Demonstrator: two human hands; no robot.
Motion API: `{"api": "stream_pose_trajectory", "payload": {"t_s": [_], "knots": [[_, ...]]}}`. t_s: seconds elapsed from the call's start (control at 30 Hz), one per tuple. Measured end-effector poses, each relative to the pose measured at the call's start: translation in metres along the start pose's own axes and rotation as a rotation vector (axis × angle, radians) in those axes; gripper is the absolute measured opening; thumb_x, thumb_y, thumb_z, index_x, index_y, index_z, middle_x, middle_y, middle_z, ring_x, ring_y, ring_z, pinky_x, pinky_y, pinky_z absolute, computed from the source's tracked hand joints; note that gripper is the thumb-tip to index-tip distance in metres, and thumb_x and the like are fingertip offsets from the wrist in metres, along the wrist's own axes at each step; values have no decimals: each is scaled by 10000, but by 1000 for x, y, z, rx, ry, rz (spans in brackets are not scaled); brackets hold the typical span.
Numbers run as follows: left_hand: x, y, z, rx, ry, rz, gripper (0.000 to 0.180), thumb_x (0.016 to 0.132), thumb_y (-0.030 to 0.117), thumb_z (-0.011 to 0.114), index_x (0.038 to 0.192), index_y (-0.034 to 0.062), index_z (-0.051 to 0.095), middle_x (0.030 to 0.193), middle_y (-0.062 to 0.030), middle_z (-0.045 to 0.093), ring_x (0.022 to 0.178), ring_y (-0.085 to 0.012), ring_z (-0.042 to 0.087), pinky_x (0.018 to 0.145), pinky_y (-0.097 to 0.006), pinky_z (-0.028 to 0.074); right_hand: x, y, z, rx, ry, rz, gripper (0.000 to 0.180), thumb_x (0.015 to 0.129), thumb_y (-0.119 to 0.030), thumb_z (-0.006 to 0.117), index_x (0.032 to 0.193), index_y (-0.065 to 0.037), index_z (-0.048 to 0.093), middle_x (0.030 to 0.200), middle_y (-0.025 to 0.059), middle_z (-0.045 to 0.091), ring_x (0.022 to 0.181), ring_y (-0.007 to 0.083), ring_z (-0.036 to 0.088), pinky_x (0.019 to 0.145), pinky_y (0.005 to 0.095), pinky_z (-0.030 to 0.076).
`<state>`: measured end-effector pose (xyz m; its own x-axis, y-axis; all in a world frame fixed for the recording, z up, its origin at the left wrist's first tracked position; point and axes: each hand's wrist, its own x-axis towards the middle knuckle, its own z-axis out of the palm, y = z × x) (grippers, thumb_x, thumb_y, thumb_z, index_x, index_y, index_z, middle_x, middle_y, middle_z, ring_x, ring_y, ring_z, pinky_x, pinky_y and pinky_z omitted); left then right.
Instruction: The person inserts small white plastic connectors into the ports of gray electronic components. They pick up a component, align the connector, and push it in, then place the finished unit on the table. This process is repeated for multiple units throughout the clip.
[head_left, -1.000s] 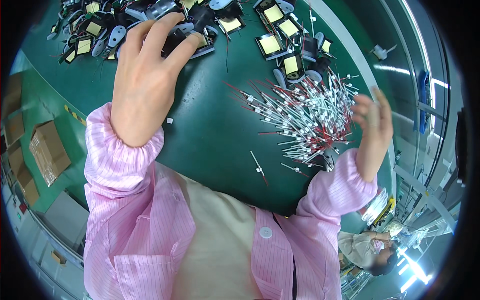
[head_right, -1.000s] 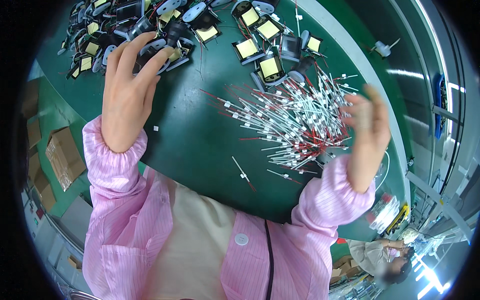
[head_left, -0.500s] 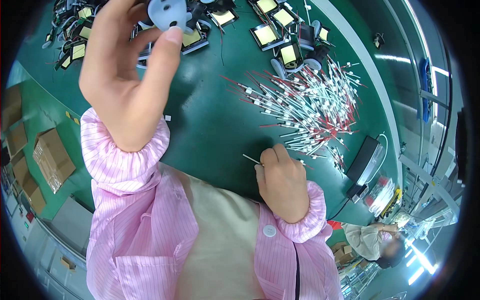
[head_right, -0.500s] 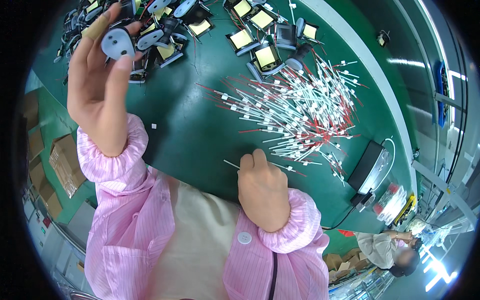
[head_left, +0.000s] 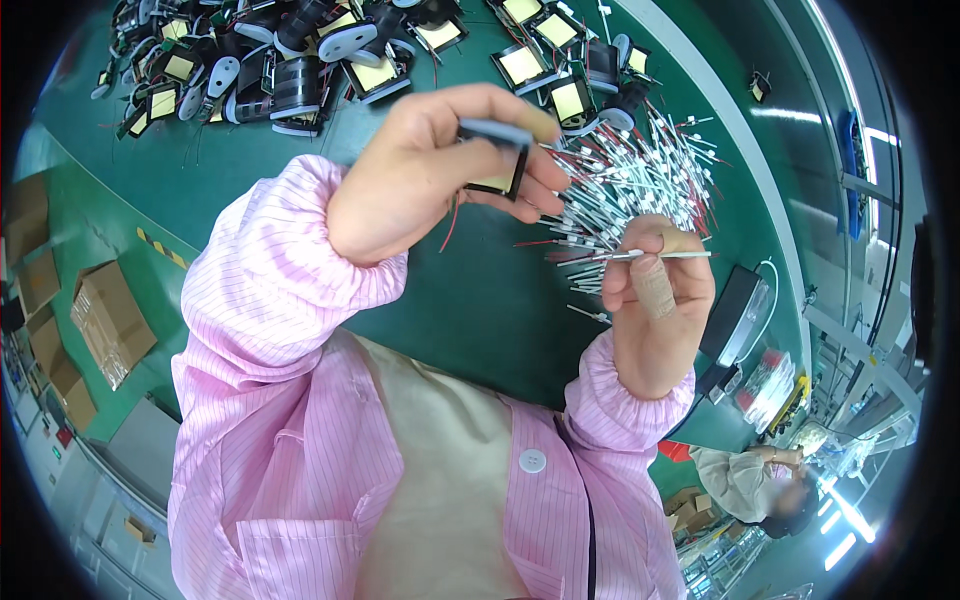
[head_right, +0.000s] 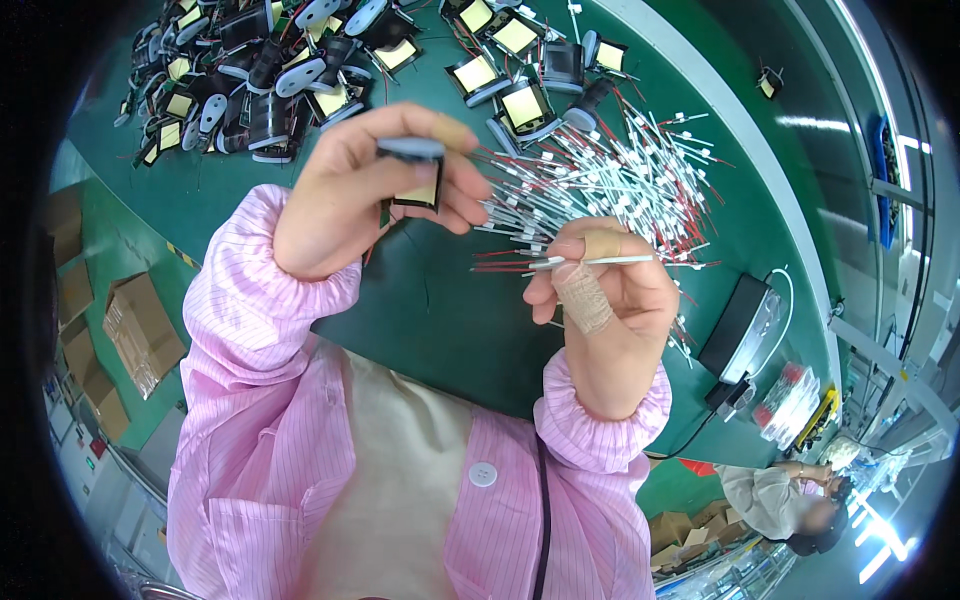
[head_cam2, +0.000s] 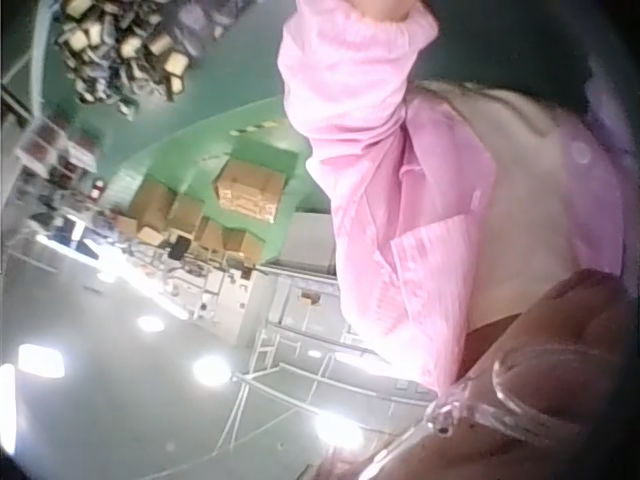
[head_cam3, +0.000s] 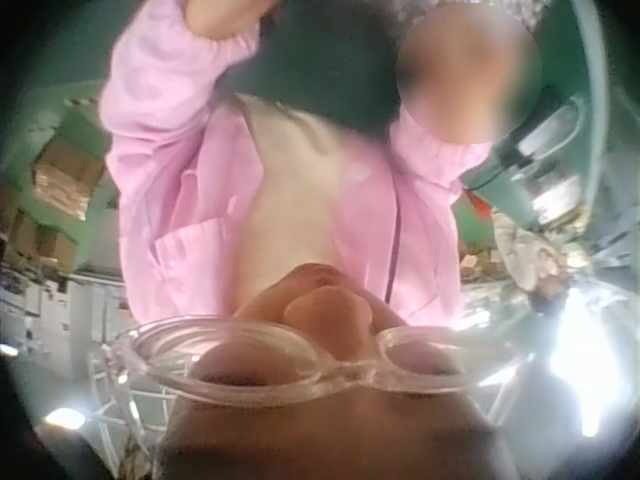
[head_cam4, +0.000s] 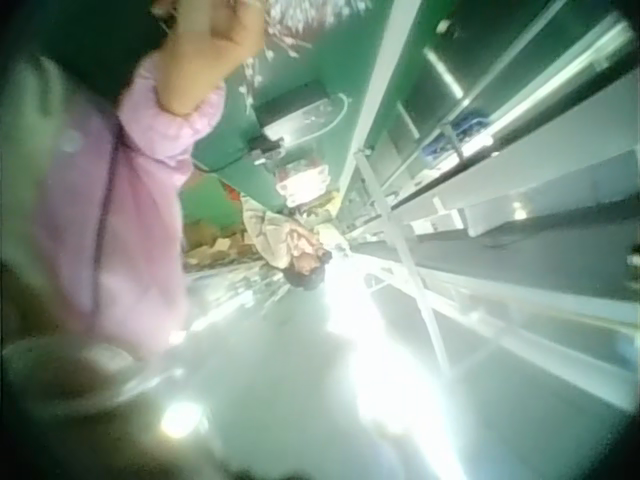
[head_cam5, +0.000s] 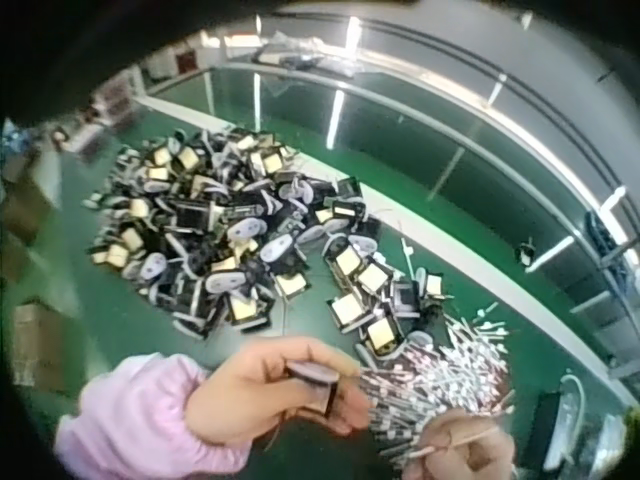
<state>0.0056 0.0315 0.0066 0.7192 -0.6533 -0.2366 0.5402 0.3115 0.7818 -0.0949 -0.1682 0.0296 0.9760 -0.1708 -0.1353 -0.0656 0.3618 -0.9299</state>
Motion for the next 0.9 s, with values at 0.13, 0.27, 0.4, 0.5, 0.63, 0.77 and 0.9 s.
{"api": "stream_pose_trajectory", "payload": {"t_s": [0.13, 0.27, 0.4, 0.5, 0.63, 0.77, 0.9], "knots": [[-2, -2, 6, 103, -147, -12, 253, 910, 25, 468, 1136, -37, 564, 1122, -175, 607, 919, -250, 658, 687, -309, 578, -1, 4, -1, 151, -28, 74, 134, 872, 1, 621, 996, 34, 581, 973, 146, 602, 686, 168, 643, 522, 239, 501], [2, -7, 5, 167, -295, -161, 156, 915, 102, 570, 966, -28, 641, 1066, -117, 586, 872, -185, 627, 611, -255, 548, -2, 11, 1, 113, -52, 39, 142, 861, -1, 636, 992, 41, 601, 957, 145, 606, 703, 184, 647, 560, 241, 511], [2, -17, 5, 300, -407, -77, 80, 893, 76, 619, 917, 0, 629, 1034, -100, 574, 803, -117, 595, 553, -216, 509, -1, 16, 3, -58, -117, -79, 135, 848, 33, 629, 982, 29, 611, 959, 140, 597, 750, 163, 606, 649, 245, 504], [1, -17, 6, 296, -378, -80, 70, 893, 64, 608, 911, -1, 626, 1014, -93, 570, 782, -108, 585, 541, -204, 501, 2, 16, -1, -256, -164, -186, 140, 807, 79, 652, 939, 31, 654, 950, 137, 614, 787, 173, 615, 676, 262, 522], [0, -18, 3, 341, -383, -43, 64, 890, 47, 595, 915, -2, 627, 1008, -95, 568, 775, -104, 581, 526, -195, 495, 4, 12, -1, -469, -221, -227, 134, 776, 89, 679, 898, 32, 688, 937, 130, 635, 820, 177, 625, 675, 265, 529], [-1, -14, 6, 357, -387, -48, 62, 882, 26, 582, 905, -6, 630, 989, -103, 578, 758, -107, 586, 510, -196, 490, 5, 14, -4, -384, -203, -199, 138, 767, 91, 686, 887, 25, 694, 926, 127, 641, 824, 174, 615, 670, 258, 509], [-1, -13, 3, 380, -359, -6, 73, 871, 4, 569, 874, -15, 640, 961, -114, 596, 730, -115, 598, 493, -194, 481, 6, 18, -13, -254, -157, -239, 160, 753, 86, 699, 899, 24, 687, 940, 125, 638, 831, 174, 603, 692, 261, 491]]}}
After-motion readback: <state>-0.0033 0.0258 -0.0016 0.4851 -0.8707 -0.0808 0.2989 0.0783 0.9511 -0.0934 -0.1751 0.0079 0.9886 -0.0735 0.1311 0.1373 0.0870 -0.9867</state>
